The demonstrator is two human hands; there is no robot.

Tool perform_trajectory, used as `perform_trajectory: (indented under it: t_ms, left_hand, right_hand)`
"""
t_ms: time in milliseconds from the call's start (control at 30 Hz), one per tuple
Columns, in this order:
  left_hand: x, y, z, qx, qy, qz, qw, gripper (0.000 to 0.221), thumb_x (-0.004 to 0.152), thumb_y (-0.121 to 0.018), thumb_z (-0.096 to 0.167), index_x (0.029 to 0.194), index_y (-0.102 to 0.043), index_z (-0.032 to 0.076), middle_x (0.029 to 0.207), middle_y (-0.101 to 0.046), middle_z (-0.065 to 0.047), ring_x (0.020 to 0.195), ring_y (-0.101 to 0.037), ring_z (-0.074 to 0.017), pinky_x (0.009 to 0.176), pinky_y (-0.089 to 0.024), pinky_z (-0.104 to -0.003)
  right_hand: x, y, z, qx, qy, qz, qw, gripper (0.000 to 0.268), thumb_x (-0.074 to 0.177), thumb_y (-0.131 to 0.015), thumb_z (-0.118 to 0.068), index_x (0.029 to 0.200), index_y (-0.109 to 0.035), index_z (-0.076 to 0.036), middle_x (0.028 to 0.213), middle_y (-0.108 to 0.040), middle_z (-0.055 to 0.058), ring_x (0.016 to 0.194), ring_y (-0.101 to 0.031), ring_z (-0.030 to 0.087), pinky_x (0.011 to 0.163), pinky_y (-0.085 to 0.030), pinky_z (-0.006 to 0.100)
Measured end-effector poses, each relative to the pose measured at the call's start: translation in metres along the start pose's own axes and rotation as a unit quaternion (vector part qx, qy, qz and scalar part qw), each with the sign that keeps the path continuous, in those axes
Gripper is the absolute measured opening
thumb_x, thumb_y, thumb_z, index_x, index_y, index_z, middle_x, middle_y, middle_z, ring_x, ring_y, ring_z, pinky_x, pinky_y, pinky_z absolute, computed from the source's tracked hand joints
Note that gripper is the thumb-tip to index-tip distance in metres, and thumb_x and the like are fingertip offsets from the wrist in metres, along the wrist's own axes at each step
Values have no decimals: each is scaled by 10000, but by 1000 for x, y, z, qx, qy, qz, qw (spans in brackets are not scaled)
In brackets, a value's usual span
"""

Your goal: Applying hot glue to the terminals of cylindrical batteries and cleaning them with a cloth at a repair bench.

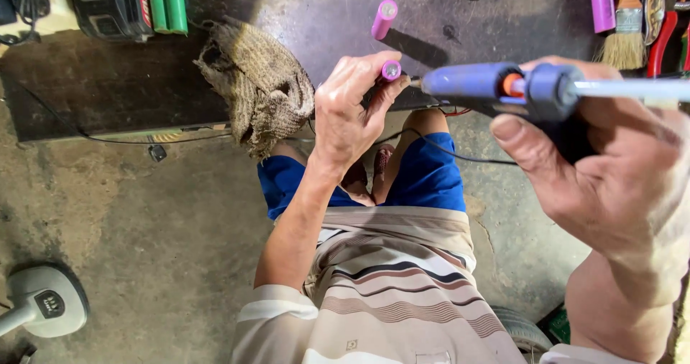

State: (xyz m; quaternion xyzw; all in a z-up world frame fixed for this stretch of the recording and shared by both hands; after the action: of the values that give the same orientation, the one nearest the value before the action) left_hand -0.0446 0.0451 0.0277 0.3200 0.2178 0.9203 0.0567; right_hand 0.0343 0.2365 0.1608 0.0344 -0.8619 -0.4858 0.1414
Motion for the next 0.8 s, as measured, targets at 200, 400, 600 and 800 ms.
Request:
perform_trajectory:
  t_ms: [200,400,600,800]
  left_hand:
    - [3,2,3,-18,-8,-11,1000,184,1022,-732,89,1172,-637,39,1126,-736,-90,921,-691,-275,850,-551,-386]
    - [2,2,2,-24,-7,-14,1000,195,1040,-722,78,1195,-608,54,1134,-721,-79,884,-642,-282,841,-541,-383]
    - [3,3,3,-30,0,-17,999,169,1051,-701,82,1190,-612,51,1148,-714,-74,894,-640,-292,857,-538,-389]
    - [5,5,5,-35,3,-19,999,159,1061,-690,93,1193,-614,51,1151,-717,-77,902,-643,-297,859,-539,-388]
  right_hand:
    - [24,-7,-16,-20,27,-22,999,393,1214,-813,-106,1395,-765,240,1157,-727,284,849,-611,304,720,-455,374]
    - [36,-13,-25,6,32,-43,999,326,1258,-828,14,1475,-740,240,1283,-736,298,949,-622,315,829,-487,389]
    - [35,-17,-18,18,18,-63,998,288,1267,-799,32,1451,-696,228,1314,-691,297,1084,-600,382,928,-463,425]
    - [34,-20,-14,-18,-3,-71,997,259,1306,-855,-9,1449,-762,186,1186,-702,242,941,-581,322,827,-446,405]
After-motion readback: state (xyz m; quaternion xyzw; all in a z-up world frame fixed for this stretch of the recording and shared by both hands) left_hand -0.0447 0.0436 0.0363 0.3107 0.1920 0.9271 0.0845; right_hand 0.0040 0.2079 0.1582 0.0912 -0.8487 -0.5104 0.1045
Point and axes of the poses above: each hand's wrist, its own x-axis towards the middle knuckle, its own y-axis out of the back of the hand, z = x × y, the point moved 7 cm from there along x, towards the middle knuckle
